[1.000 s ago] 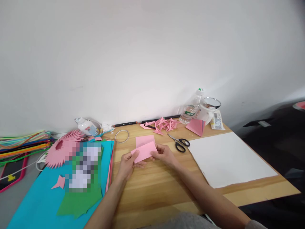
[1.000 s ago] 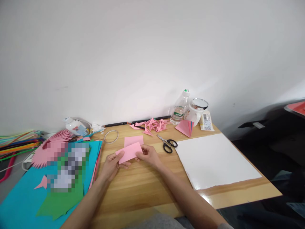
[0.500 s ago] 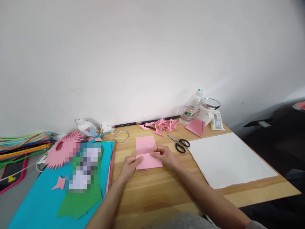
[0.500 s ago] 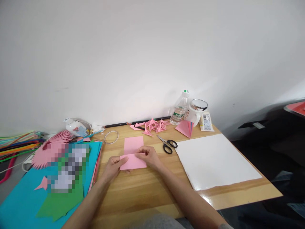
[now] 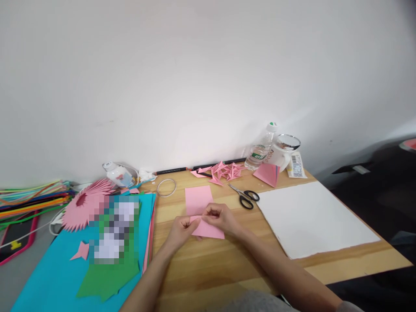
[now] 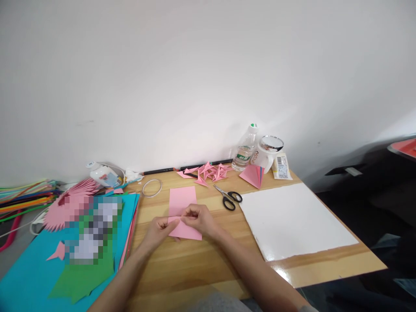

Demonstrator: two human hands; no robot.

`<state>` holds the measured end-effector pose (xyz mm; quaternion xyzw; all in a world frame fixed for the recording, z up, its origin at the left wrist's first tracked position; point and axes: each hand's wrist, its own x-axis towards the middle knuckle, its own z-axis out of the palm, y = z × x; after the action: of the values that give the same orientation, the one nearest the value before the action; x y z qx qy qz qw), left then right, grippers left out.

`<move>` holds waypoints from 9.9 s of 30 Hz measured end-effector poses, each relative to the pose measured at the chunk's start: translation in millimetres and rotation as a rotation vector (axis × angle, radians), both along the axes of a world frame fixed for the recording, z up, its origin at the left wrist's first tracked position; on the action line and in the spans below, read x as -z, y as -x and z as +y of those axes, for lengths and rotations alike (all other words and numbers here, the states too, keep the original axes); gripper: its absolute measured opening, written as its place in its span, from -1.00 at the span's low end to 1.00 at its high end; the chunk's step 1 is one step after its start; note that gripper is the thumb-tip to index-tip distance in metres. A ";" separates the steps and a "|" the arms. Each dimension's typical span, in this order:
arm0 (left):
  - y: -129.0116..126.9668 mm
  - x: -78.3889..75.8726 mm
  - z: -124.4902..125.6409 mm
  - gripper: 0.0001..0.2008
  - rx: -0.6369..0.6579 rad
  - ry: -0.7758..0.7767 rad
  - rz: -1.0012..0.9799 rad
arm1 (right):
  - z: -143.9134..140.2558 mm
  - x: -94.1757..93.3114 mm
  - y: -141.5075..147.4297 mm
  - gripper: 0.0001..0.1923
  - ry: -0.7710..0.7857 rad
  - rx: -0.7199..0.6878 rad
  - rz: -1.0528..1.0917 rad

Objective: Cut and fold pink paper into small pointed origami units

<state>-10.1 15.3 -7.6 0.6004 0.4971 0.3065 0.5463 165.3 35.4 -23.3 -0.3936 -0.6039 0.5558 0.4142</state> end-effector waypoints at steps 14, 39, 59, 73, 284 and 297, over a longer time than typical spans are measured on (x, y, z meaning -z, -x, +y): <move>2.6 -3.7 3.7 -0.84 -0.143 -0.118 0.023 | 1.3 -5.1 -2.3 -0.92 -0.144 -0.028 -0.083; 14.3 -9.4 6.4 -0.49 -0.241 -0.139 0.029 | 19.7 -2.9 -28.0 -0.91 -0.026 0.024 -0.099; 10.0 2.1 10.4 -0.69 -0.237 -0.234 -0.030 | 15.1 1.2 -13.2 -0.63 0.132 -0.084 0.244; 11.3 -2.8 8.3 -0.77 -0.033 -0.204 -0.171 | 12.7 9.4 -3.9 -0.44 0.138 -0.058 0.303; -6.4 2.5 -33.6 -0.84 -0.283 -0.269 0.238 | -37.1 0.2 -23.7 -0.84 -0.007 0.181 -0.390; -13.9 13.8 -60.8 -0.70 0.097 -0.998 0.903 | -48.4 13.9 -24.0 -0.90 -0.329 0.170 -0.750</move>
<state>3.7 -45.5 -21.4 0.8716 0.4482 0.1935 -0.0447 189.3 -13.0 -37.2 -0.5457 -0.7589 0.2340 0.2673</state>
